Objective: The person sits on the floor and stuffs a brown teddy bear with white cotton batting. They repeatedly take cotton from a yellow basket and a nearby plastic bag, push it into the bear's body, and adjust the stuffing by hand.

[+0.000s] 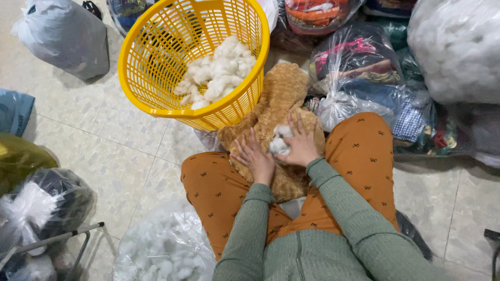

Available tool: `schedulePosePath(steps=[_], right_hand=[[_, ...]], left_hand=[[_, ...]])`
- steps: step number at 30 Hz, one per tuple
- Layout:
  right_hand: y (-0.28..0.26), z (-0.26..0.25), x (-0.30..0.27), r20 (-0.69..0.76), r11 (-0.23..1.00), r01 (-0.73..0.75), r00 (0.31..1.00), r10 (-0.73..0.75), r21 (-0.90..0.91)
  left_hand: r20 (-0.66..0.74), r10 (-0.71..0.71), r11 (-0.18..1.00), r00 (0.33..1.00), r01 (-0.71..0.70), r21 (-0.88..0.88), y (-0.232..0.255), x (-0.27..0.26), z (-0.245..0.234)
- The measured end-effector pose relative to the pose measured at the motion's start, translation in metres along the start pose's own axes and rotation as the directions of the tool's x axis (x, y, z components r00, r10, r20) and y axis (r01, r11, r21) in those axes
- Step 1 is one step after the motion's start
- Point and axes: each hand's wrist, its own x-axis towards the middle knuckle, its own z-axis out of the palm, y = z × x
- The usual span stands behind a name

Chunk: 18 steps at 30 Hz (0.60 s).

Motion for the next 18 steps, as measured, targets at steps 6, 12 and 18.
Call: schedulePosePath(steps=[6, 12, 18], right_hand=[[0.02, 0.034, 0.01, -0.109, 0.93, -0.087, 0.993, 0.051, -0.358], [0.028, 0.029, 0.017, -0.087, 0.962, -0.268, 0.961, 0.263, -0.053], [0.0, 0.008, -0.008, -0.309, 0.919, -0.14, 0.914, 0.263, 0.367]], left_hand=[[-0.159, 0.135, 0.986, 0.978, -0.148, -0.077, 0.003, -0.001, 0.0], [0.039, 0.02, 0.993, 0.999, -0.024, 0.118, 0.003, -0.003, -0.005], [-0.022, 0.035, 0.996, 0.999, -0.036, -0.075, 0.003, -0.002, -0.001]])
